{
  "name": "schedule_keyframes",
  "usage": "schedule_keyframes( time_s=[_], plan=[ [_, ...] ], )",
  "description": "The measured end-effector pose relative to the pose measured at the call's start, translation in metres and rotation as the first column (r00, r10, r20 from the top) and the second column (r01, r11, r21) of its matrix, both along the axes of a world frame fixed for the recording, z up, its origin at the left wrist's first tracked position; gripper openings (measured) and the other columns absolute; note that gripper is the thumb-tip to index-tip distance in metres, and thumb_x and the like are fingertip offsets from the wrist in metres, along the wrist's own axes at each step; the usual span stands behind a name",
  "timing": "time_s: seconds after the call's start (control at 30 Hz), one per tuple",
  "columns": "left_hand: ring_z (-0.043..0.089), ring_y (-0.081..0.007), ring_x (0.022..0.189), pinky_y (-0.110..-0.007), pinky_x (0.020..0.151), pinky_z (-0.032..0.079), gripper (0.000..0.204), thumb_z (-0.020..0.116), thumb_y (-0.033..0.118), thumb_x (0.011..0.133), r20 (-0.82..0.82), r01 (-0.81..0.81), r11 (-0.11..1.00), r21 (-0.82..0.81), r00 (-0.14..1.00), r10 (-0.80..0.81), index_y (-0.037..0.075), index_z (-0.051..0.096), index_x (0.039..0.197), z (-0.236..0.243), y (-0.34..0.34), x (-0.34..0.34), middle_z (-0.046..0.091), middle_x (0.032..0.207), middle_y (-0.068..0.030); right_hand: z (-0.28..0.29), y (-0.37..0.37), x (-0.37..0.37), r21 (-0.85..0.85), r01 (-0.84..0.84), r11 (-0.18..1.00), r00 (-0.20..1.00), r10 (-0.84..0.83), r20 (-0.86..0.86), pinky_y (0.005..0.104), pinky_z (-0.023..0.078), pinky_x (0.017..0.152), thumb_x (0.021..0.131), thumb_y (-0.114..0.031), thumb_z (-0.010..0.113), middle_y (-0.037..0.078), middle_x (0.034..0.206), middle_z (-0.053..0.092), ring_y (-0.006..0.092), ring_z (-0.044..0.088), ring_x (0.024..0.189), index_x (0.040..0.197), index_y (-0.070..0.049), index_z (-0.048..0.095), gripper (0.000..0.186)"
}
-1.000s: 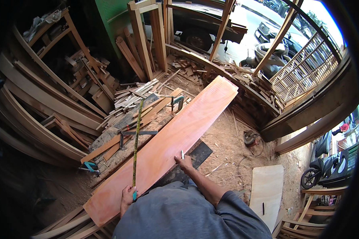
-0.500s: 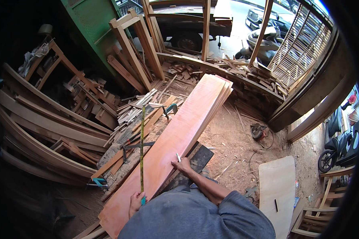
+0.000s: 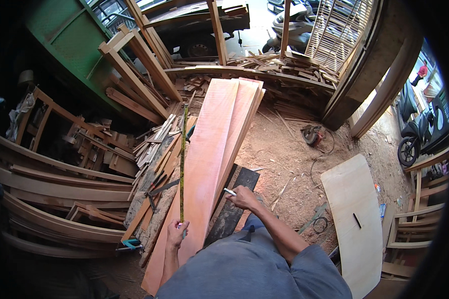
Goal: The person measures and marks several wooden planks using a tape measure, pencil, and try square. They handle the planks one at a time, place them on a workbench, and draw lines to indicate cut points.
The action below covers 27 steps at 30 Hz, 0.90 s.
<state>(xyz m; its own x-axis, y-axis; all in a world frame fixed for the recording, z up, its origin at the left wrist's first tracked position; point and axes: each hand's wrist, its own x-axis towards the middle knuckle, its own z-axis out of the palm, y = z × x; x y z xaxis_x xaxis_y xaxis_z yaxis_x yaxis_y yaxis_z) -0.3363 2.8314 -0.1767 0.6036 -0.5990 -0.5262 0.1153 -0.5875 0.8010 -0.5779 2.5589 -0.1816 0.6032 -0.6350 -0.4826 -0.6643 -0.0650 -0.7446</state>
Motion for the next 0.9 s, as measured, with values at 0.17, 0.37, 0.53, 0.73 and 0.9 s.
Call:
schedule_keyframes(
  time_s=[0.17,0.37,0.53,0.73,0.9],
  plan=[
    [0.057,-0.0137,0.066,-0.032,0.060,0.048,0.034,0.084,0.024,0.086,0.308,0.128,0.991,0.030,0.942,-0.131,0.000,0.065,0.100,-0.005,-0.104,0.038,0.064,0.076,-0.0038,-0.039,-0.014,-0.046,0.183,0.397,0.899,0.881,-0.430,0.200,0.0314,0.048,0.056,0.098,-0.028,0.070,0.004,0.062,0.066,0.0103,0.062,0.059,0.080,-0.001,0.071,0.032],
    [0.065,-0.0257,0.080,-0.042,0.075,0.053,0.047,0.086,0.035,0.081,0.495,0.067,0.956,0.287,0.844,-0.208,-0.001,0.065,0.103,-0.030,-0.235,0.050,0.068,0.089,-0.0139,-0.101,-0.088,-0.051,0.510,0.546,0.665,0.619,-0.730,0.289,0.0301,0.046,0.052,0.098,-0.023,0.069,0.004,0.063,0.065,0.0116,0.057,0.053,0.083,0.000,0.070,0.028],
    [0.066,-0.0252,0.084,-0.040,0.074,0.054,0.061,0.096,0.038,0.068,0.559,0.012,0.852,0.523,0.750,-0.354,0.002,0.061,0.101,-0.069,-0.281,0.036,0.067,0.093,-0.0131,-0.179,-0.171,-0.033,0.618,0.613,0.492,0.456,-0.859,0.232,0.0295,0.044,0.049,0.100,-0.024,0.066,0.005,0.066,0.066,0.0120,0.055,0.052,0.090,-0.002,0.071,0.025],
    [0.058,-0.0235,0.075,-0.039,0.071,0.050,0.063,0.099,0.031,0.063,0.465,-0.001,0.889,0.458,0.852,-0.238,0.004,0.056,0.100,-0.072,-0.286,0.023,0.059,0.087,-0.0074,-0.248,-0.247,-0.002,0.756,0.587,0.290,0.291,-0.947,0.137,0.0268,0.043,0.044,0.103,-0.024,0.062,0.005,0.076,0.068,0.0098,0.053,0.053,0.103,-0.002,0.070,0.024],
    [0.051,-0.0151,0.070,-0.033,0.063,0.044,0.054,0.097,0.024,0.070,0.427,-0.057,0.860,0.508,0.883,-0.194,0.007,0.055,0.100,-0.064,-0.292,0.015,0.054,0.084,-0.0020,-0.276,-0.292,0.023,0.834,0.510,0.213,0.199,-0.972,0.126,0.0264,0.046,0.047,0.102,-0.027,0.064,0.006,0.083,0.071,0.0105,0.059,0.060,0.106,-0.002,0.071,0.027]
  ],
)
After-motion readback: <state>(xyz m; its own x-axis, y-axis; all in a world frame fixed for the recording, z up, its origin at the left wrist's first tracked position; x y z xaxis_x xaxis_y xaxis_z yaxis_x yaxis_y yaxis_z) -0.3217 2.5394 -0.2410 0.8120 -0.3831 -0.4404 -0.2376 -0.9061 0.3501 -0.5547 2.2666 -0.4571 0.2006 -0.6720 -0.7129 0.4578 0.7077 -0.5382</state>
